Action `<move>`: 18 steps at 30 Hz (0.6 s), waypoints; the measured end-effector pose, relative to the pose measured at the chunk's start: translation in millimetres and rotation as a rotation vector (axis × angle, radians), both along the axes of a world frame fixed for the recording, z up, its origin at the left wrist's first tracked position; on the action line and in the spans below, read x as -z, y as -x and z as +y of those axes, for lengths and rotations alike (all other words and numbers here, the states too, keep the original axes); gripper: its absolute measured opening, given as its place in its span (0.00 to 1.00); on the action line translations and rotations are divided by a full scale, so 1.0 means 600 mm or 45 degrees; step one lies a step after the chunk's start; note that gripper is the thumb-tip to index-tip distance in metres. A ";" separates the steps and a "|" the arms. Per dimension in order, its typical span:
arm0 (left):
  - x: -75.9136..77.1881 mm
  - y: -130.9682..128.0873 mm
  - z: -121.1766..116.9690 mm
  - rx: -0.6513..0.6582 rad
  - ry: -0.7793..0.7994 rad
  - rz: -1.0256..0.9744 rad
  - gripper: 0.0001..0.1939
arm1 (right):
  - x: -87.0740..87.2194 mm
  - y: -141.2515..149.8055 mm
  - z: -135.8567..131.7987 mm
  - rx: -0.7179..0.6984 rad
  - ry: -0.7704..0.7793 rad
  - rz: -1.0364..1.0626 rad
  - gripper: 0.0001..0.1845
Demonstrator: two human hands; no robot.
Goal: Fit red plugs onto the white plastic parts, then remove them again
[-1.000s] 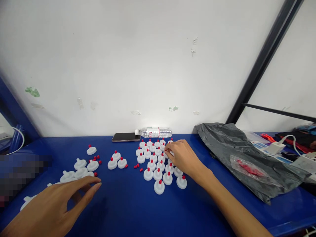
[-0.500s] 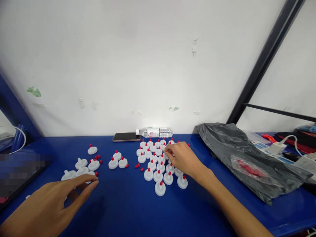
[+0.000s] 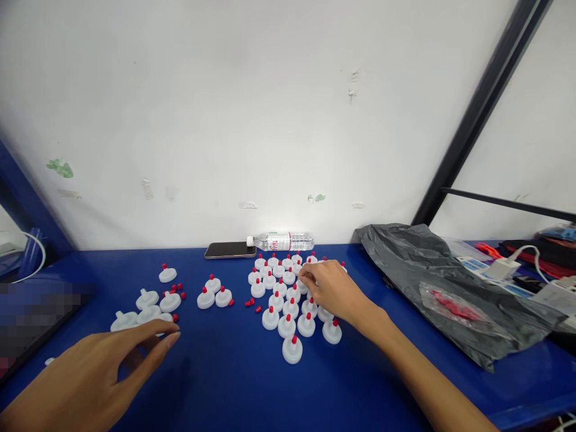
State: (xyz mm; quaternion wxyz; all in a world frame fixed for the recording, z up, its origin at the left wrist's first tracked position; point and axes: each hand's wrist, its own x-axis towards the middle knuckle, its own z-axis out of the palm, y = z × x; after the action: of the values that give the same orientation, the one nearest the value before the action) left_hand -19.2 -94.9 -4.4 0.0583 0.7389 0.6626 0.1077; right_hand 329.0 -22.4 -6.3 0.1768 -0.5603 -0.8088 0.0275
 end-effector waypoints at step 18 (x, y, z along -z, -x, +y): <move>0.002 0.026 0.003 -0.070 -0.167 0.026 0.20 | -0.012 0.054 -0.045 -0.294 -0.436 0.176 0.25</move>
State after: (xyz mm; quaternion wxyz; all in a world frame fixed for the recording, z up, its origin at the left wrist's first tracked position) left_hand -34.8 -92.9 -5.8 0.0001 0.7236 0.6748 0.1451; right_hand 296.4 -49.3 0.9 0.3200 -0.4224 -0.8465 -0.0519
